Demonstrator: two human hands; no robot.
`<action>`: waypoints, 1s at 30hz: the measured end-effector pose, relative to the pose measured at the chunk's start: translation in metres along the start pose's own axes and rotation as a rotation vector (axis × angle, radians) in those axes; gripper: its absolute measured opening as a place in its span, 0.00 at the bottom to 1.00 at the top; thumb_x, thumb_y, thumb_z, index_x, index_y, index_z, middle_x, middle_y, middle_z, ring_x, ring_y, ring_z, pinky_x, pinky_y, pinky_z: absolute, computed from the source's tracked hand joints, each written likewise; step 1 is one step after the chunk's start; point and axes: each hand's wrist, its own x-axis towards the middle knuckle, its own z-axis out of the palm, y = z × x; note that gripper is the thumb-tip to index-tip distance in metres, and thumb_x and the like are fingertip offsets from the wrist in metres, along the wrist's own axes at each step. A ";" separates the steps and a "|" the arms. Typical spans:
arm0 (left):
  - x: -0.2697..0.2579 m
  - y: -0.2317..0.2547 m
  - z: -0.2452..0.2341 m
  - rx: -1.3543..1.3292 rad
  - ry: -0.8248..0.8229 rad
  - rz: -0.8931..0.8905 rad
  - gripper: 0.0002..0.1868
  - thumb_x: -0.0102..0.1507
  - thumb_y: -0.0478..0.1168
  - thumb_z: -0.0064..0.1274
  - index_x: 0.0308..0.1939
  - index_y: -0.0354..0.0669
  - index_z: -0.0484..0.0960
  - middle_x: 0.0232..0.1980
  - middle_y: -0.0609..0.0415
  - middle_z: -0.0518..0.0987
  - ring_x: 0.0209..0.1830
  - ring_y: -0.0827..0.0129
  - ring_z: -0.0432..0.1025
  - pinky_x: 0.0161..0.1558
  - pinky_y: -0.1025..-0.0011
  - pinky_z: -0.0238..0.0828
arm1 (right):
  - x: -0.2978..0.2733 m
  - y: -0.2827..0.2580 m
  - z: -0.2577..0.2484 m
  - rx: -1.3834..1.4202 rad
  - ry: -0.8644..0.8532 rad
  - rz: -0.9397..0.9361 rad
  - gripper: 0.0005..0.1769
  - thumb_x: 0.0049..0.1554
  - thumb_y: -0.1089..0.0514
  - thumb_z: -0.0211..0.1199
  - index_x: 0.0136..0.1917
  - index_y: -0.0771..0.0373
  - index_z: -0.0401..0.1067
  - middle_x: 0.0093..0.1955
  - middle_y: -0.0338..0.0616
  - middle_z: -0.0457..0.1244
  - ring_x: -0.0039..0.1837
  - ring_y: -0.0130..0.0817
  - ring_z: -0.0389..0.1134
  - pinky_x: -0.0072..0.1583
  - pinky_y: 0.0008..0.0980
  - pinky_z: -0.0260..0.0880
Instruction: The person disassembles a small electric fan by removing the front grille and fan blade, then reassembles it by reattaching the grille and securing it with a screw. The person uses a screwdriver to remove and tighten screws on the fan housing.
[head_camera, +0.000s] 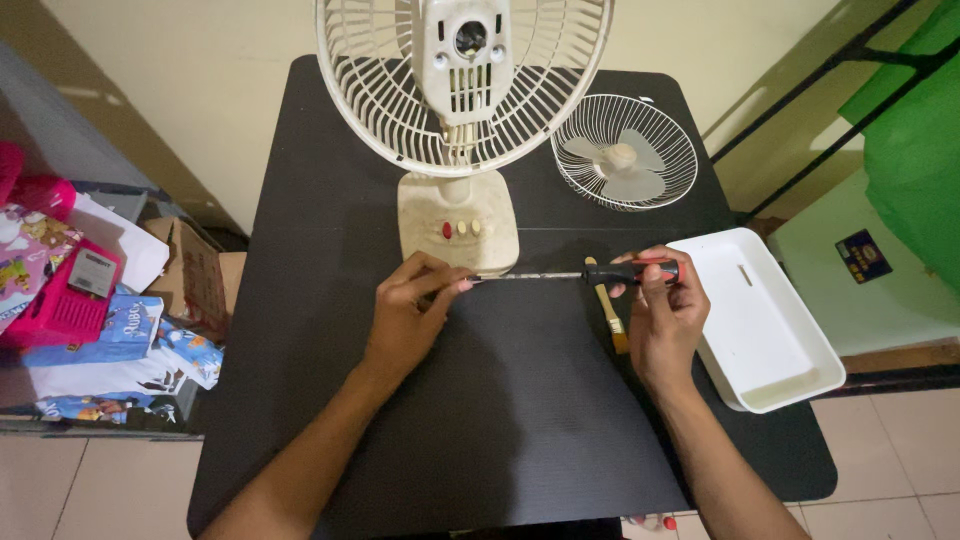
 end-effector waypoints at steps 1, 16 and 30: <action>0.000 0.000 -0.001 0.032 -0.002 0.064 0.11 0.64 0.33 0.58 0.49 0.45 0.89 0.42 0.56 0.80 0.33 0.78 0.75 0.31 0.78 0.78 | 0.000 0.000 0.000 0.008 0.002 0.004 0.13 0.69 0.55 0.59 0.59 0.67 0.68 0.53 0.54 0.68 0.49 0.34 0.69 0.54 0.32 0.70; -0.004 0.002 -0.005 0.226 -0.112 0.375 0.07 0.63 0.39 0.62 0.44 0.42 0.86 0.43 0.59 0.81 0.35 0.72 0.79 0.38 0.73 0.80 | 0.002 0.012 0.000 -0.209 0.034 0.021 0.15 0.71 0.50 0.50 0.59 0.65 0.63 0.41 0.49 0.66 0.39 0.31 0.68 0.42 0.28 0.70; -0.017 -0.013 0.004 0.641 -0.206 0.587 0.09 0.64 0.47 0.59 0.39 0.46 0.83 0.40 0.59 0.75 0.42 0.69 0.72 0.45 0.67 0.63 | -0.013 0.002 0.002 -0.321 0.069 -0.027 0.11 0.69 0.52 0.57 0.53 0.63 0.67 0.34 0.36 0.60 0.34 0.20 0.64 0.34 0.21 0.63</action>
